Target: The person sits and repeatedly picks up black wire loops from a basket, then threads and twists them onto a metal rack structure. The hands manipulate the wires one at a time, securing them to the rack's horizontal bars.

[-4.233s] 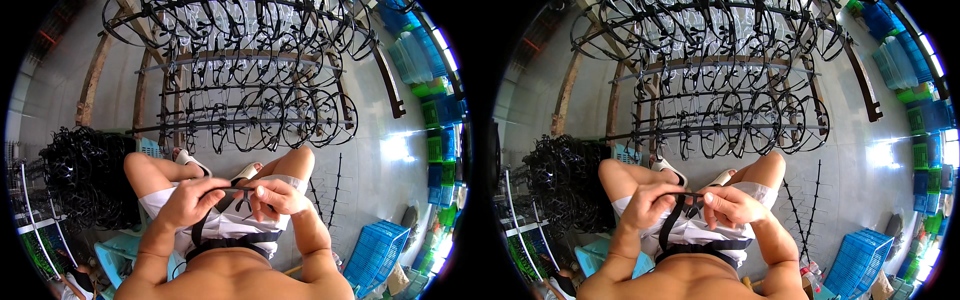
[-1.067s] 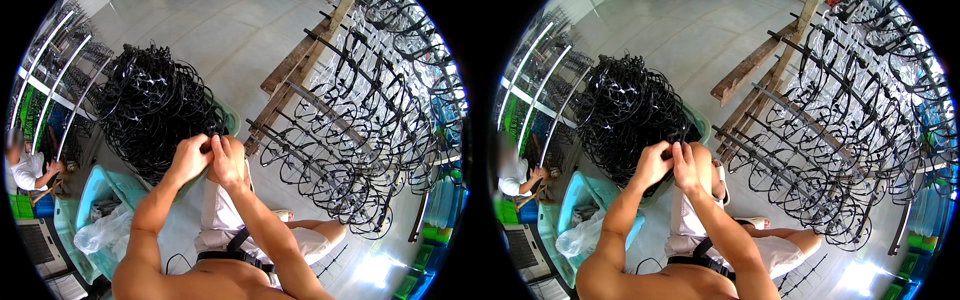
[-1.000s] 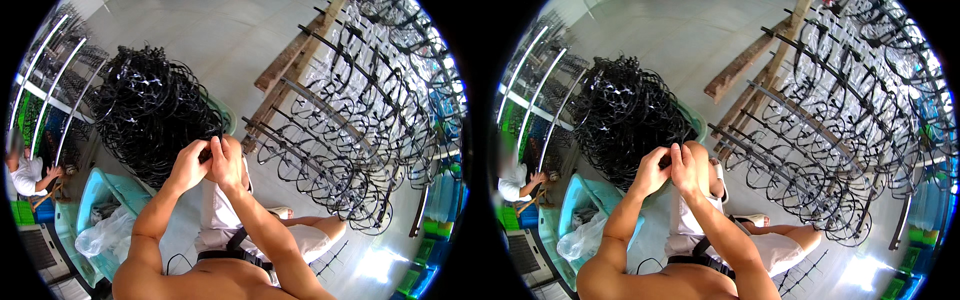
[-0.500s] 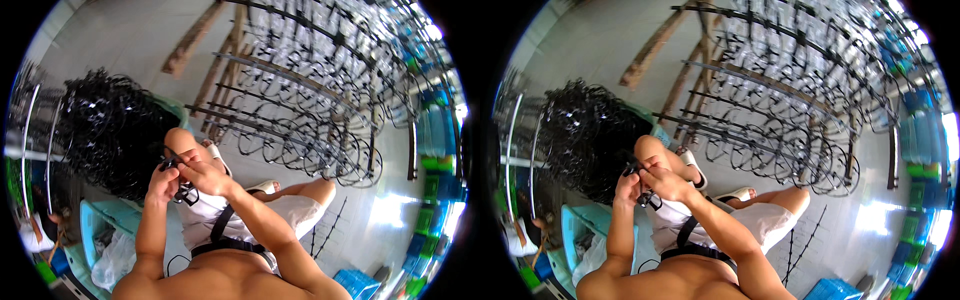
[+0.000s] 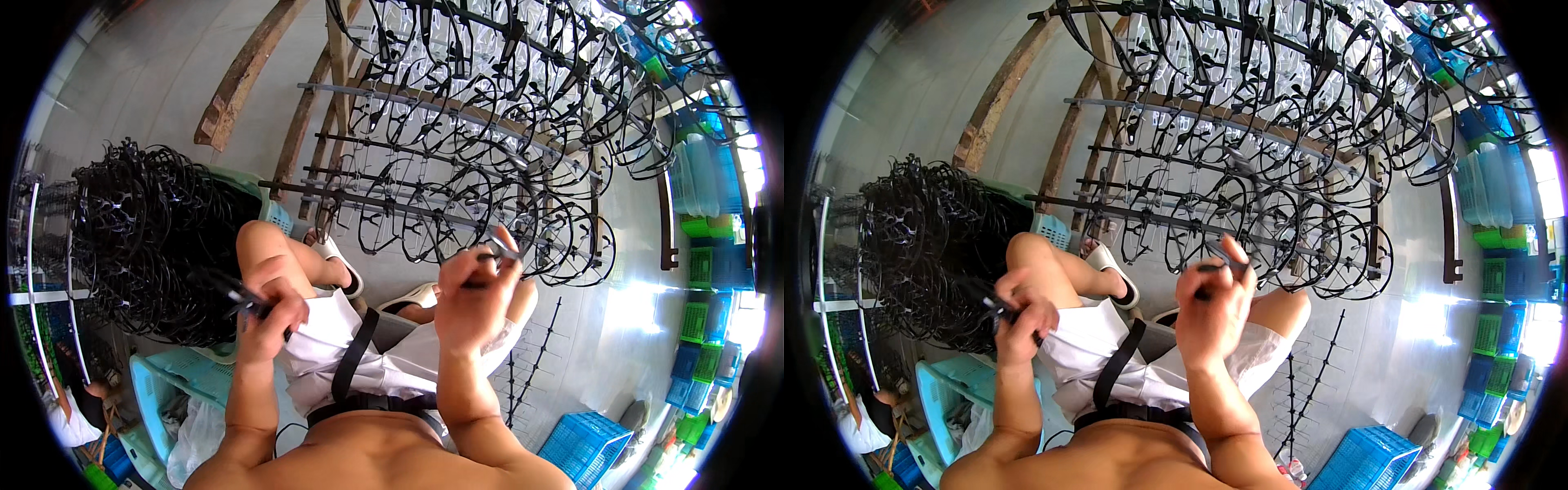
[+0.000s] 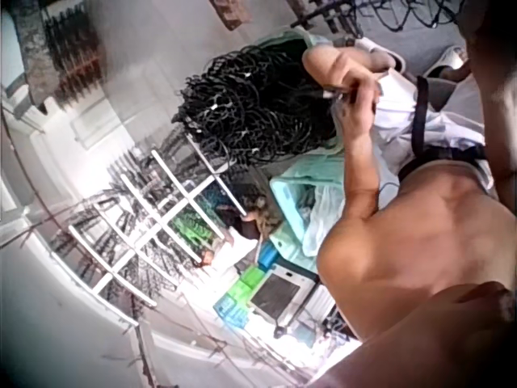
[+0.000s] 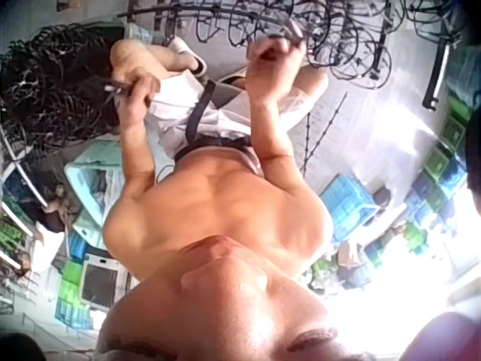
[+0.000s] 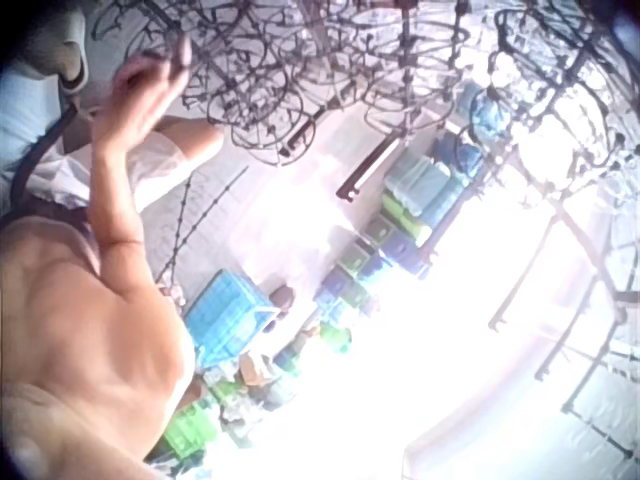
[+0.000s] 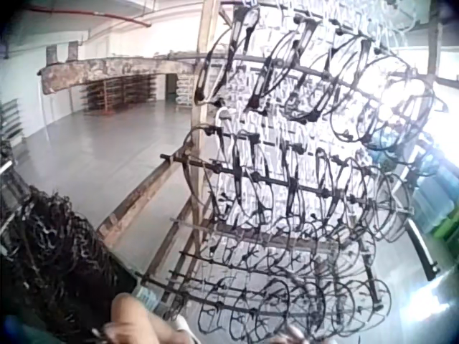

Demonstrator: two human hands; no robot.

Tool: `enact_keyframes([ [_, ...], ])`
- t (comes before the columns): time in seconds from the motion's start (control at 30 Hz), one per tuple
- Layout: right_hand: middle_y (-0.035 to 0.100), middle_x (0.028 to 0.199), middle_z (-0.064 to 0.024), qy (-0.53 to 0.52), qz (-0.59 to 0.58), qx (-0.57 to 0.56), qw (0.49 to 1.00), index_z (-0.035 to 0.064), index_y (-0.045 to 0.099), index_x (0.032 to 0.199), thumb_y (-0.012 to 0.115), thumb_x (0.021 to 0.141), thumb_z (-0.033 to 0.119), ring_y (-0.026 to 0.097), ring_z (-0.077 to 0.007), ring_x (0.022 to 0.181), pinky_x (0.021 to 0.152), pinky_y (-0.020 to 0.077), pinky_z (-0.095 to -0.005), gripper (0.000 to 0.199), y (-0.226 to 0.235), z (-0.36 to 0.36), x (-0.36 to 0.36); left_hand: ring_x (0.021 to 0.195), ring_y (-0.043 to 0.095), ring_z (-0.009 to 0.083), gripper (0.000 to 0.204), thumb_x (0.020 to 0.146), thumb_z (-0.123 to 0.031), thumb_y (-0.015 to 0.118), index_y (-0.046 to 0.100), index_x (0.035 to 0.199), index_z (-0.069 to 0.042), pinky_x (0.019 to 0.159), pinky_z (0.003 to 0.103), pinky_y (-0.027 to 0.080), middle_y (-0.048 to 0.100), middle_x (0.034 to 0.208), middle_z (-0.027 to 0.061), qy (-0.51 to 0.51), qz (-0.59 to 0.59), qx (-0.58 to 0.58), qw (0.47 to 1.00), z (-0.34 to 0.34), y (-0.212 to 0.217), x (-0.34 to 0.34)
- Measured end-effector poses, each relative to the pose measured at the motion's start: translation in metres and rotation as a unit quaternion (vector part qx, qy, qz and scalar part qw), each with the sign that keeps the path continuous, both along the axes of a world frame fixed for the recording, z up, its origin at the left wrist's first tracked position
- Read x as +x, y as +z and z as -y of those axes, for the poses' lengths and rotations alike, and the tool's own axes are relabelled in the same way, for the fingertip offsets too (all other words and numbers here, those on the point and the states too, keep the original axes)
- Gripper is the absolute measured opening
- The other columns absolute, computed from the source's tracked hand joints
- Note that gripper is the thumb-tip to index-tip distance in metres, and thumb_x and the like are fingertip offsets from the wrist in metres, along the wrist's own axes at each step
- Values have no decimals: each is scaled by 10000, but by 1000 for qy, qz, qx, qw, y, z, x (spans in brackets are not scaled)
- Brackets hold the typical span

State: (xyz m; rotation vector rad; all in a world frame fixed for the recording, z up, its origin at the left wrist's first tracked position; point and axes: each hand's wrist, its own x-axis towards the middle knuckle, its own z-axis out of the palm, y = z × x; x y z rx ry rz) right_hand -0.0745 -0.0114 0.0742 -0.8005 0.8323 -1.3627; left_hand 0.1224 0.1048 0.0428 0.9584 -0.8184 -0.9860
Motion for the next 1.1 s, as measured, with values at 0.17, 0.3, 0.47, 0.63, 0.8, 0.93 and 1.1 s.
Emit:
enact_keyframes([
  [0.17, 467, 789, 13, 18, -126, -30, 991, 15, 333, 1362, 326, 1026, 272, 358, -43, 582, 505, 323, -181, 423, -59, 42, 37, 677, 625, 184, 287, 850, 4, 590, 586, 1136, -6, 591, 282, 488, 645, 822, 108, 92, 382, 130, 910, 61, -7, -12],
  [0.3, 465, 792, 10, 31, -84, 87, 992, 71, 340, 1379, 343, 1020, 319, 372, -49, 589, 517, 331, -186, 437, -82, 53, 49, 721, 650, 224, 252, 817, -17, 644, 629, 1068, -22, 630, 300, 510, 664, 880, 136, 116, 443, 82, 885, 79, -31, -10],
  [0.47, 483, 783, 3, 51, -40, 116, 991, 89, 364, 1363, 350, 1011, 357, 410, -67, 598, 532, 352, -207, 443, -82, 54, 46, 693, 644, 197, 154, 812, -27, 663, 656, 964, -2, 630, 283, 504, 671, 827, 123, 114, 420, 124, 892, 79, -19, -13],
  [0.63, 486, 767, -3, 60, 3, 109, 992, 87, 352, 1370, 339, 1016, 330, 407, -78, 600, 556, 366, -217, 429, -78, 49, 43, 683, 639, 189, 144, 811, -33, 670, 655, 946, 16, 629, 277, 501, 673, 824, 123, 101, 408, 124, 899, 77, -20, -12],
  [0.8, 479, 770, -5, 77, 49, 92, 992, 70, 322, 1386, 320, 1022, 296, 411, -80, 640, 587, 370, -213, 428, -76, 38, 44, 716, 644, 171, 133, 820, -24, 665, 651, 944, 23, 649, 268, 510, 676, 836, 119, 92, 342, 129, 926, 76, -37, -6],
  [0.93, 466, 845, 0, 92, 80, 75, 990, 41, 364, 1368, 384, 1000, 188, 431, -94, 747, 685, 374, -242, 396, -92, 24, 35, 769, 648, 156, 119, 849, -25, 643, 644, 955, 29, 697, 261, 515, 681, 874, 111, 87, 292, 148, 941, 83, -30, -12],
  [1.1, 438, 973, 1, 96, 93, 30, 991, -20, 371, 1359, 522, 873, -29, 441, -87, 867, 814, 408, -241, 509, -97, 14, 34, 813, 638, 144, 162, 871, -78, 635, 636, 984, 39, 736, 235, 489, 672, 888, 83, 77, 270, 151, 948, 96, -23, -12],
])
